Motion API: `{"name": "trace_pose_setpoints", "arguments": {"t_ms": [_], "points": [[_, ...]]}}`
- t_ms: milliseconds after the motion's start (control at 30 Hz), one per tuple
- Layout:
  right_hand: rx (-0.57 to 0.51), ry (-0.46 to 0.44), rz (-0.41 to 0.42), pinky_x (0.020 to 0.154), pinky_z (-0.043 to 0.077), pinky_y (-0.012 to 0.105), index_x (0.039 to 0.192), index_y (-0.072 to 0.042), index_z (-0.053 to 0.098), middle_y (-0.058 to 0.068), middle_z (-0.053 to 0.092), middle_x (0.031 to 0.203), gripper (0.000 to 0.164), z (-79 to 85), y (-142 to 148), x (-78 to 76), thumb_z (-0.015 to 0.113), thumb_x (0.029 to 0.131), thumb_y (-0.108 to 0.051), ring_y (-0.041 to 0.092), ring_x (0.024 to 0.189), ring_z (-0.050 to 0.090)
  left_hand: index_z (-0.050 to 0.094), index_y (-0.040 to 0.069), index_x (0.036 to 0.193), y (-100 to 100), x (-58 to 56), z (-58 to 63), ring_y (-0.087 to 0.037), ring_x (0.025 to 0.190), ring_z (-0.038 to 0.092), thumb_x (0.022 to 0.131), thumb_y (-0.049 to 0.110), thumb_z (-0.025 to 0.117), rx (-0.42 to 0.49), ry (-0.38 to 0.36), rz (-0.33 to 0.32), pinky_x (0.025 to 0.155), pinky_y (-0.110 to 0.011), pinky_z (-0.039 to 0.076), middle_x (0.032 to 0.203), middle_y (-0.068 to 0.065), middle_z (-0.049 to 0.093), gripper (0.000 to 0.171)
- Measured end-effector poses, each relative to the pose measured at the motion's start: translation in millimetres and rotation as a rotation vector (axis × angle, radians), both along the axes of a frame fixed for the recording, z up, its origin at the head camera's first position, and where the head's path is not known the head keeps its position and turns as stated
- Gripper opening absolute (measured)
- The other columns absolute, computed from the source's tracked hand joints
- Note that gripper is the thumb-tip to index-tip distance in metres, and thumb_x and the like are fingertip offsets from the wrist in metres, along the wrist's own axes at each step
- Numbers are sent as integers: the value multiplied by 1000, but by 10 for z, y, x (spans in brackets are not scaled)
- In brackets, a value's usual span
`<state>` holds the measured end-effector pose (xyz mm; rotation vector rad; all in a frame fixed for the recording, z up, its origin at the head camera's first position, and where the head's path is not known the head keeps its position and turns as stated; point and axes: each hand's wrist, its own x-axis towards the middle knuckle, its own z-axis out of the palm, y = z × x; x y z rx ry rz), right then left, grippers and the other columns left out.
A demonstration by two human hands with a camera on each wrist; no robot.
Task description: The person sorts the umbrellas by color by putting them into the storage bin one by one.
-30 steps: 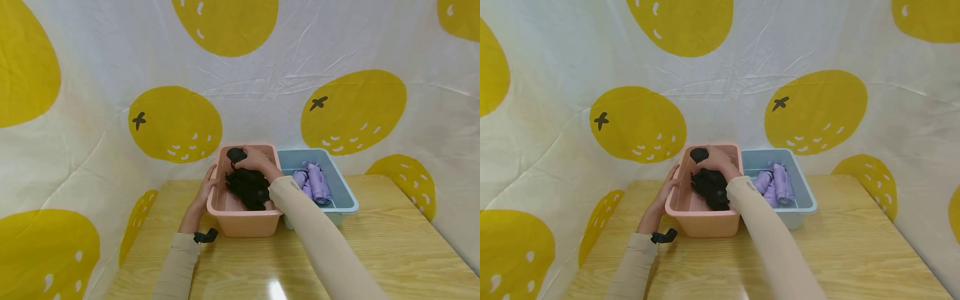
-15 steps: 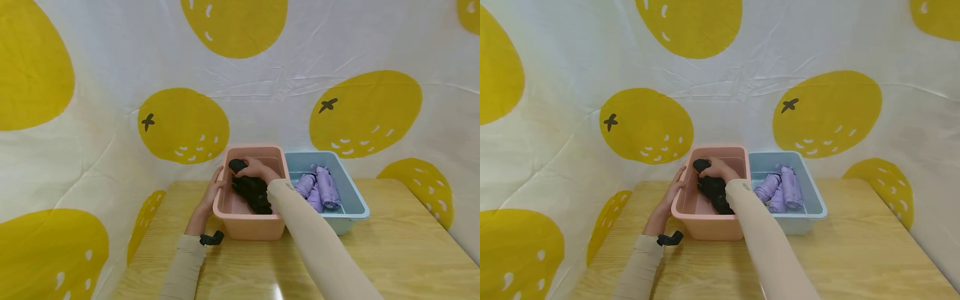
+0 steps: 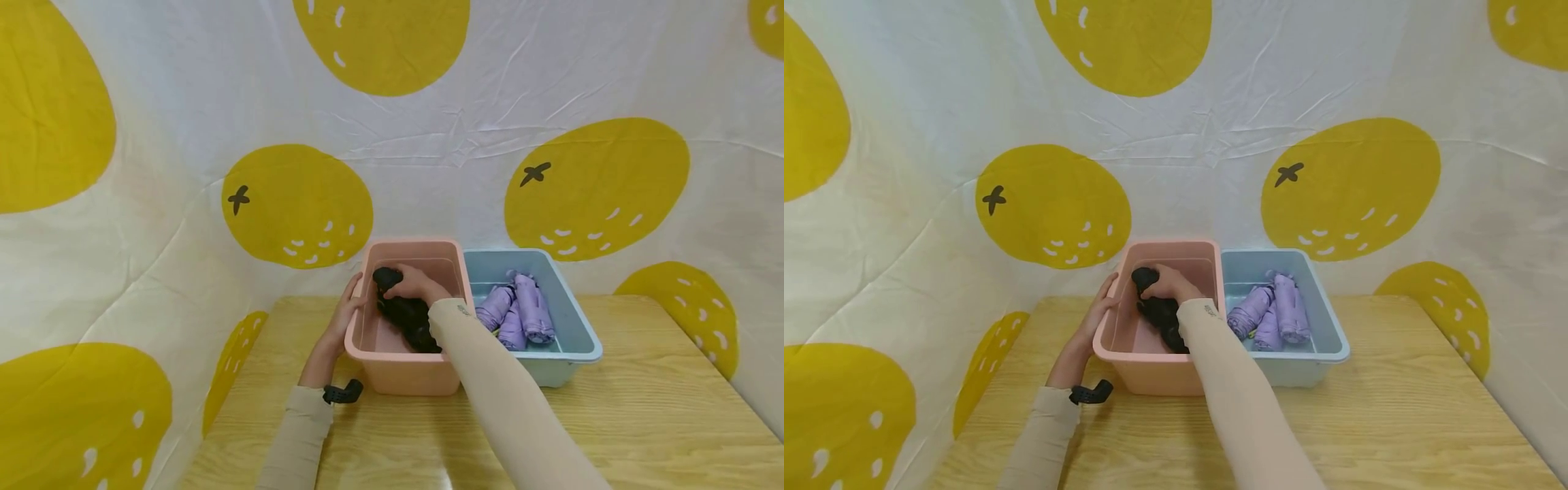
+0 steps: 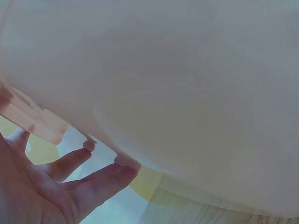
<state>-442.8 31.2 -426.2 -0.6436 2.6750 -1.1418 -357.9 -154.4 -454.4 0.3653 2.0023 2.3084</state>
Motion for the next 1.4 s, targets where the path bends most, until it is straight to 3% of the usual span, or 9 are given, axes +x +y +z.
{"name": "trace_pose_setpoints", "arguments": {"t_ms": [233, 367, 600, 767, 1000, 1233, 1400], "points": [[121, 29, -2, 105, 35, 46, 146, -9, 42, 13, 45, 143, 75, 49, -34, 31, 78, 83, -23, 33, 129, 41, 15, 19, 156, -14, -9, 7, -43, 139, 20, 103, 10, 37, -6, 18, 7, 110, -56, 21, 159, -13, 9, 59], [161, 87, -37, 102, 38, 46, 142, -11, 48, 15, 44, 141, 69, 52, -39, 33, 78, 82, -29, 33, 125, 43, 14, 18, 157, -19, -4, 5, -43, 139, 21, 103, 10, 36, -2, 14, 2, 110, -55, 21, 159, -13, 9, 59], [31, 179, -36, 100, 41, 45, 139, -3, 48, 17, 53, 134, 64, 38, -43, 7, 76, 85, -21, 31, 118, 52, 14, 17, 157, -23, 4, -20, -41, 140, 21, 103, 11, 37, -11, 21, 5, 110, -54, 21, 159, -14, 8, 59], [-24, 189, -100, 100, 41, 45, 140, -3, 46, 16, 51, 137, 59, 93, -83, 12, 70, 89, -21, 30, 119, 51, 15, 18, 157, -26, 4, -17, -42, 139, 21, 102, 11, 38, -3, 23, 6, 110, -54, 20, 159, -13, 8, 59], [-234, 202, -237, 84, 51, 42, 134, -5, 51, 13, 57, 121, 44, 455, -216, 67, 61, 95, -24, 27, 100, 58, 15, 20, 157, -7, -46, -20, -40, 140, 21, 102, 13, 39, -21, 9, 4, 110, -53, 22, 160, -11, 7, 60], [-280, 272, -201, 77, 52, 36, 132, -6, 54, 12, 56, 120, 41, 843, -214, 252, 61, 95, -23, 23, 89, 58, 15, 20, 157, 27, -86, -46, -43, 139, 21, 103, 11, 38, 30, -30, -18, 110, -55, 20, 159, -14, 11, 59], [-212, 334, -139, 83, 50, 34, 131, -11, 54, 6, 55, 120, 41, 1097, -132, 426, 63, 94, -26, 20, 96, 55, 15, 18, 157, -16, -134, -43, -42, 140, 21, 102, 9, 38, -10, -21, 20, 111, -54, 20, 159, -14, 10, 60]]}}
